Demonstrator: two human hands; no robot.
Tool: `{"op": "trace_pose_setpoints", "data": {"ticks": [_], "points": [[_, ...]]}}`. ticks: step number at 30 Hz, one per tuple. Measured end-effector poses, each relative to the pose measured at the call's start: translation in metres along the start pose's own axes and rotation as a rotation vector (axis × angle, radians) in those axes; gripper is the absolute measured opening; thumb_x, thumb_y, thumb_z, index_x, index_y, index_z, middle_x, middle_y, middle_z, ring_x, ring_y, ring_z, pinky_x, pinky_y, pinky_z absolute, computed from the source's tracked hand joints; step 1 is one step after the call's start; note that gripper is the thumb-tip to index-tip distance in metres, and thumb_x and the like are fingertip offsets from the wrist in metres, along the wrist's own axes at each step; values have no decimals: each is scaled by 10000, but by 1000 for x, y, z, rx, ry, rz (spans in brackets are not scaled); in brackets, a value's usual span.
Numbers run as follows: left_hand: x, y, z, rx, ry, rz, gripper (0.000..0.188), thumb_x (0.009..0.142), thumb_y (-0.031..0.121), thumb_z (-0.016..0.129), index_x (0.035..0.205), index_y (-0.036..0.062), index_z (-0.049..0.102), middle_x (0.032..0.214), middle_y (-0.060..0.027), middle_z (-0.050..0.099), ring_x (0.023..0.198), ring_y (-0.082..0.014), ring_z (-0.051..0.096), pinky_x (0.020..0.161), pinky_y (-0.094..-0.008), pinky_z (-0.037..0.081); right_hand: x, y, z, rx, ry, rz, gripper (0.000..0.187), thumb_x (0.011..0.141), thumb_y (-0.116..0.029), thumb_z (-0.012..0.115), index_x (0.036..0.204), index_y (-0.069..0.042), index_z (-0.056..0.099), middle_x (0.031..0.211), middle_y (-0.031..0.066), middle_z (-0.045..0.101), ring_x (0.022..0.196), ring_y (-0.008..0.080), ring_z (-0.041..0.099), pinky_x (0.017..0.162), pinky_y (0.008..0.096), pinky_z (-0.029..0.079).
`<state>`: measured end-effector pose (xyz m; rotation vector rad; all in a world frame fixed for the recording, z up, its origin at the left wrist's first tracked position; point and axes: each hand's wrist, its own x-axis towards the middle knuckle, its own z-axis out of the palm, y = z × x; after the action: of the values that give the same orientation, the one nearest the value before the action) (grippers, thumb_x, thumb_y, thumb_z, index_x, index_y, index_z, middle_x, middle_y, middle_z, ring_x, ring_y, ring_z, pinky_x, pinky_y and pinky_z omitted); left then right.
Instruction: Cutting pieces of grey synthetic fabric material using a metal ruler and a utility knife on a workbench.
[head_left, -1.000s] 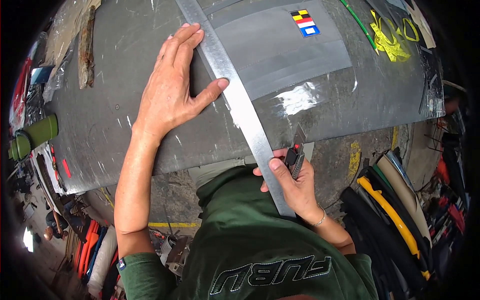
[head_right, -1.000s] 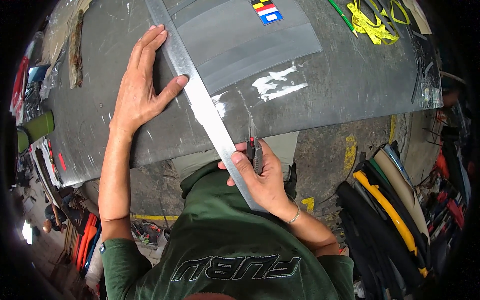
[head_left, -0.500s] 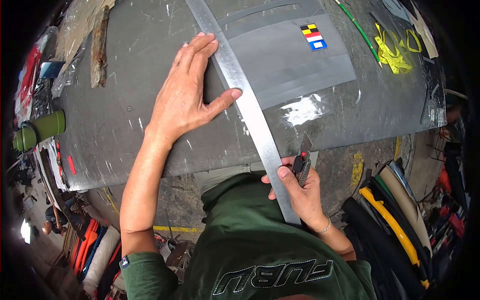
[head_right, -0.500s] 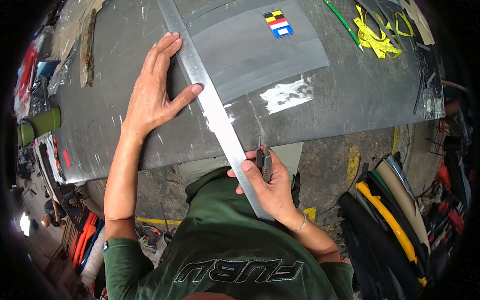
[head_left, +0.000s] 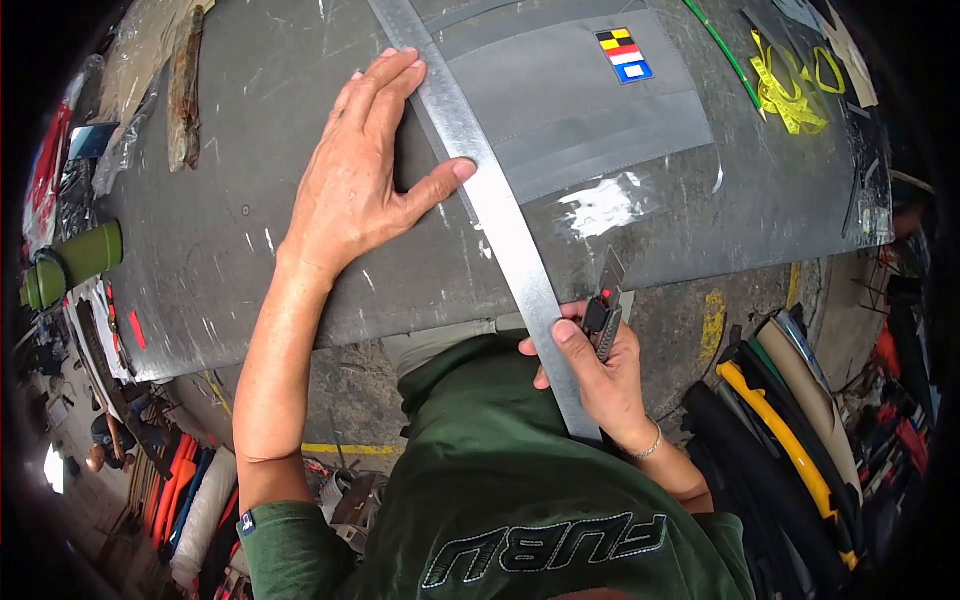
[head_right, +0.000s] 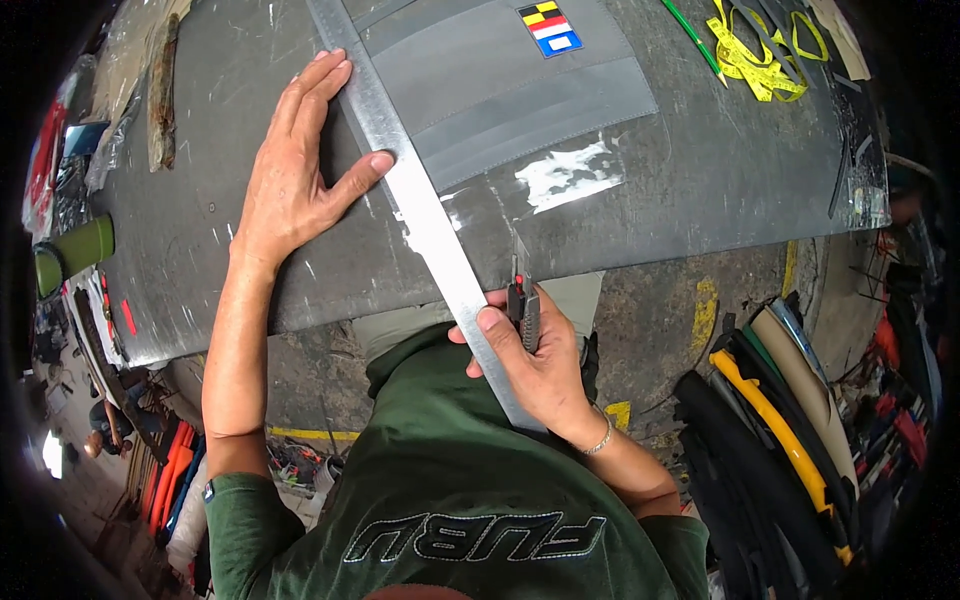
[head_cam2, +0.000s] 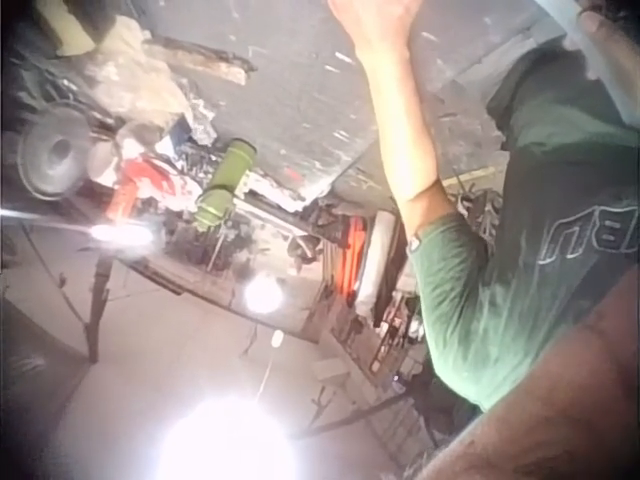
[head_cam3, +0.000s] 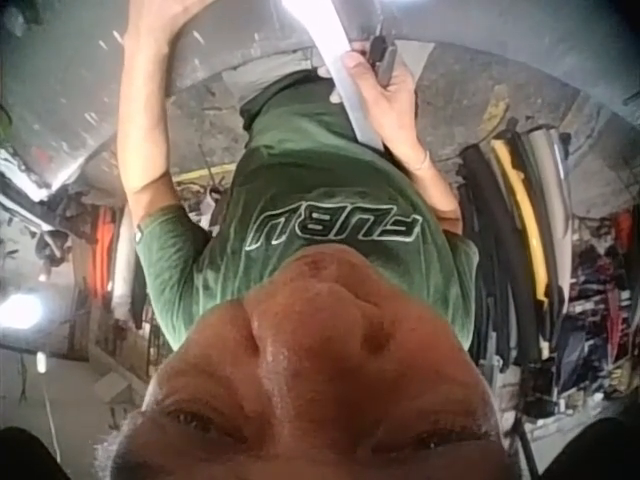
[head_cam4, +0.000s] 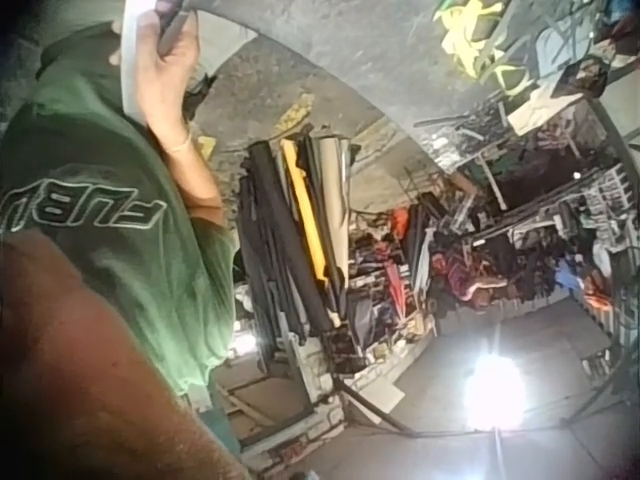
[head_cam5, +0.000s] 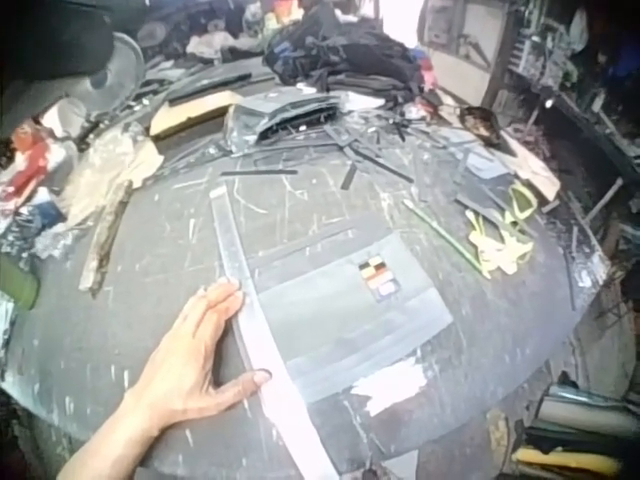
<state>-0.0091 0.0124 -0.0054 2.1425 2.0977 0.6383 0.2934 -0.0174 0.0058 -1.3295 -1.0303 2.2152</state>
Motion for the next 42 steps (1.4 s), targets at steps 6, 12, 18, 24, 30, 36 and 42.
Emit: {"op": "trace_pose_setpoints", "data": {"ticks": [6, 12, 18, 24, 30, 36, 42], "points": [[0, 0, 0, 4, -2, 5, 903, 824, 564, 809, 1444, -22, 514, 1524, -197, 490, 1426, -401, 467, 1234, -533, 336, 2, 2, 1, 7, 2, 0, 349, 1063, -276, 624, 1160, 57, 586, 917, 200, 763, 617, 169, 694, 572, 294, 567], [0, 1, 1, -3, -3, 1, 917, 802, 561, 825, 1443, -19, 518, 1521, -203, 492, 1422, -404, 471, 1232, -532, 338, 1, 4, 0, 1, -1, -1, 369, 1059, -294, 633, 1159, 58, 590, 918, 194, 765, 617, 163, 692, 573, 294, 566], [-1, -1, -1, -10, -19, 0, 889, 803, 431, 847, 1510, 43, 474, 1579, -151, 456, 1492, -363, 404, 1195, -495, 407, 1, 8, 2, -12, 17, -16, 381, 1050, -300, 649, 1163, 58, 587, 922, 191, 765, 625, 163, 697, 575, 292, 566], [-1, -1, 0, -22, -16, 5, 888, 805, 446, 845, 1511, 54, 477, 1577, -150, 455, 1490, -369, 406, 1188, -504, 418, 1, 8, 1, -10, 14, -2, 387, 1048, -297, 654, 1181, 58, 576, 924, 197, 764, 632, 168, 701, 580, 294, 569], [-2, -2, 1, -14, -4, 5, 898, 796, 475, 847, 1503, 53, 489, 1575, -151, 460, 1484, -375, 417, 1184, -509, 422, 2, 6, -2, 13, 5, 16, 377, 1050, -291, 650, 1181, 55, 579, 929, 209, 762, 634, 177, 700, 582, 299, 570], [-3, -4, 5, 0, 6, 5, 908, 782, 506, 848, 1500, 68, 505, 1575, -145, 466, 1478, -372, 428, 1183, -512, 429, 2, 6, -3, -1, -2, 3, 365, 1052, -282, 648, 1181, 53, 582, 935, 215, 762, 633, 183, 701, 579, 305, 571], [-3, -3, 3, -5, 0, -8, 911, 780, 508, 850, 1504, 78, 503, 1578, -143, 462, 1476, -366, 433, 1182, -510, 430, 2, 5, -4, -7, -9, 12, 356, 1054, -278, 646, 1184, 45, 579, 939, 216, 763, 629, 186, 701, 576, 307, 571]]}}
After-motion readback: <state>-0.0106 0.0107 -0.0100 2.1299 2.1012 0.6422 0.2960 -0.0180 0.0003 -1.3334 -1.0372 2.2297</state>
